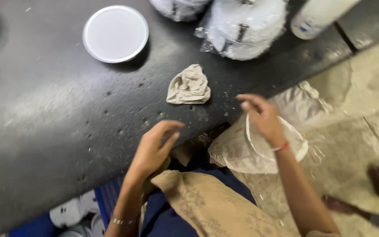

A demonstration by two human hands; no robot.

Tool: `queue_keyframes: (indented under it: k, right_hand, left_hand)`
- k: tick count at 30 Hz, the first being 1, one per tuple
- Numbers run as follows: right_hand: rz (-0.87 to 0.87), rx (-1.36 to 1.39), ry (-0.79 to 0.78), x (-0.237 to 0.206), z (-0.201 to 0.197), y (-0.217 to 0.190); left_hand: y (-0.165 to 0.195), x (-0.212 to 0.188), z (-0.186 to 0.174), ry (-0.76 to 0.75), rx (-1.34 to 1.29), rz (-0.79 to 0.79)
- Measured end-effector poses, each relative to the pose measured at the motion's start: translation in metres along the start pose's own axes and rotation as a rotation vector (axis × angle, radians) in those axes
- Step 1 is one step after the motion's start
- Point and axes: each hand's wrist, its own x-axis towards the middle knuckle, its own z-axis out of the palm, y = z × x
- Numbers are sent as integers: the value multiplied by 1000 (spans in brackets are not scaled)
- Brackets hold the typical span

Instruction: The person wipes round LED panel light diffusers with a cloth, slides each unit into a clear plastic bag, and stacks the bagged lights on the workbench and into a blue crate. They occasionally reach into a white sack on the floor for supplies and place finished units aside.

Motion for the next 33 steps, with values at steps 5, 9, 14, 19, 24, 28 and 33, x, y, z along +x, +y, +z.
queue_keyframes:
  k: [5, 9, 14, 19, 24, 28, 33]
  right_hand:
    - [-483, -319, -175, 31, 59, -3]
    - [-653, -513, -219, 81, 97, 4]
    - [-540, -423, -256, 125, 117, -5]
    - [169, 447, -313, 155, 88, -47]
    - [-216, -275, 96, 190, 146, -91]
    - [-474, -375, 152, 217, 231, -112]
    - [-734, -512, -74, 263, 298, -97]
  left_hand:
    - [2, 14, 11, -2, -34, -87]
    - [-38, 27, -21, 104, -72, -143]
    - [-123, 63, -74, 418, -350, -203]
    - [-196, 123, -117, 690, -572, -133]
    - [-220, 178, -152, 700, -596, -129]
    - [-232, 196, -159, 632, -699, -70]
    - [-243, 200, -161, 580, -747, 8]
